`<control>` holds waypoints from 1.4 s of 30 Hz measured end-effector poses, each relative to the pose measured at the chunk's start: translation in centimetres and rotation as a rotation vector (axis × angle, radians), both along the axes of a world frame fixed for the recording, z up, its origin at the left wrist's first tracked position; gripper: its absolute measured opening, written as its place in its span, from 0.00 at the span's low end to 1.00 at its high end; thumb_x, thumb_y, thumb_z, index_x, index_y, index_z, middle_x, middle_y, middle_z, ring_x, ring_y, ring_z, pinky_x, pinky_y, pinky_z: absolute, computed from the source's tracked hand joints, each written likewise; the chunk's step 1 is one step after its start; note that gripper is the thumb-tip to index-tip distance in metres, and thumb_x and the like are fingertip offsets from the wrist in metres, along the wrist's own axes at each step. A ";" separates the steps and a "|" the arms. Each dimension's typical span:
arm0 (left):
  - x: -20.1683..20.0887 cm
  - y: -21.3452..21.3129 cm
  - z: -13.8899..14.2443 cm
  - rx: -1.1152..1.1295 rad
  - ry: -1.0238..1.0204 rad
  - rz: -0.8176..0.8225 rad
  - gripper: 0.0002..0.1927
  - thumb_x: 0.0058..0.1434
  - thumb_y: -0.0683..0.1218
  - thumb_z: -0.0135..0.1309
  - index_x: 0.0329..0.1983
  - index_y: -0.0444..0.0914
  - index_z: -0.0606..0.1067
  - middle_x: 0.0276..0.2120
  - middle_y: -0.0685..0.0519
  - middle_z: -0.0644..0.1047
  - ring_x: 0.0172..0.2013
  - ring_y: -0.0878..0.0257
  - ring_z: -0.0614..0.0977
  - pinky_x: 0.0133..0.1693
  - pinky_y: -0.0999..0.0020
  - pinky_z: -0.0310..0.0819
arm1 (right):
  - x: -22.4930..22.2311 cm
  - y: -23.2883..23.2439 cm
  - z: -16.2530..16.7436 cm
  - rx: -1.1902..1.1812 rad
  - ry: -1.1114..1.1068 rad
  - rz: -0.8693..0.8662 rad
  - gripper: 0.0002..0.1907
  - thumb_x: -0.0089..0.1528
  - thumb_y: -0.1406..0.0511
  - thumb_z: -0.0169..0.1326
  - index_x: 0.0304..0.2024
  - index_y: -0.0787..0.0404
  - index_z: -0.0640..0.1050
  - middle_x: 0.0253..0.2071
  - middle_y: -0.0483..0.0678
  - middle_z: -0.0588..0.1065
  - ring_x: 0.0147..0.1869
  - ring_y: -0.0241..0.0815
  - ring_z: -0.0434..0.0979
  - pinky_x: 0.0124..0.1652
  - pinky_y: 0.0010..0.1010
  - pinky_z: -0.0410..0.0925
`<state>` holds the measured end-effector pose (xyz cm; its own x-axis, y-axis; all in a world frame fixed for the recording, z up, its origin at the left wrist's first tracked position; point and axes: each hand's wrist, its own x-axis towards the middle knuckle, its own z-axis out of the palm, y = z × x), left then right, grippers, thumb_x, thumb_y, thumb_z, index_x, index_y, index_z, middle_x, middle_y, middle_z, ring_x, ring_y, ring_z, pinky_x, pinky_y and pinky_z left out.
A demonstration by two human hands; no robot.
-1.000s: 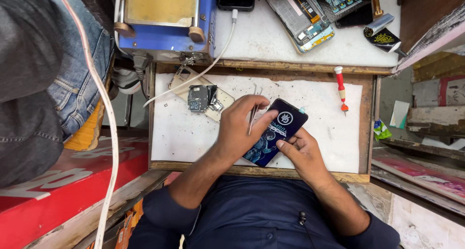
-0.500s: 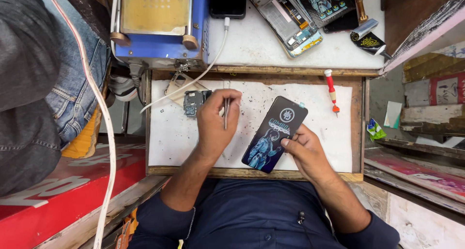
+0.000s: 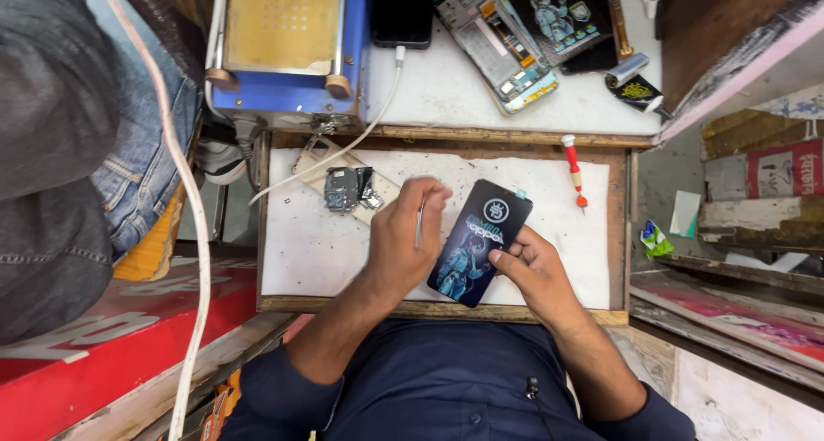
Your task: The person disassembles a smartphone, removes the back cover and battery, and uses a screwdriver to work on internal components. They handle multiple phone parts and tools on a cluttered workbench, then reassemble the device.
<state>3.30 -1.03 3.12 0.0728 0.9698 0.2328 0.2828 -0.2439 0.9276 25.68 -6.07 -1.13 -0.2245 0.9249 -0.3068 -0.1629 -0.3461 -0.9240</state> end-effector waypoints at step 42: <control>-8.6 -6.8 -3.2 -0.237 -0.204 -0.069 0.15 0.73 0.45 0.48 0.55 0.30 0.75 0.42 0.54 0.80 0.43 0.69 0.78 0.46 0.74 0.72 | -1.9 4.5 -0.2 0.156 -0.030 0.152 0.29 0.66 0.67 0.52 0.70 0.61 0.64 0.63 0.52 0.73 0.65 0.38 0.74 0.63 0.32 0.67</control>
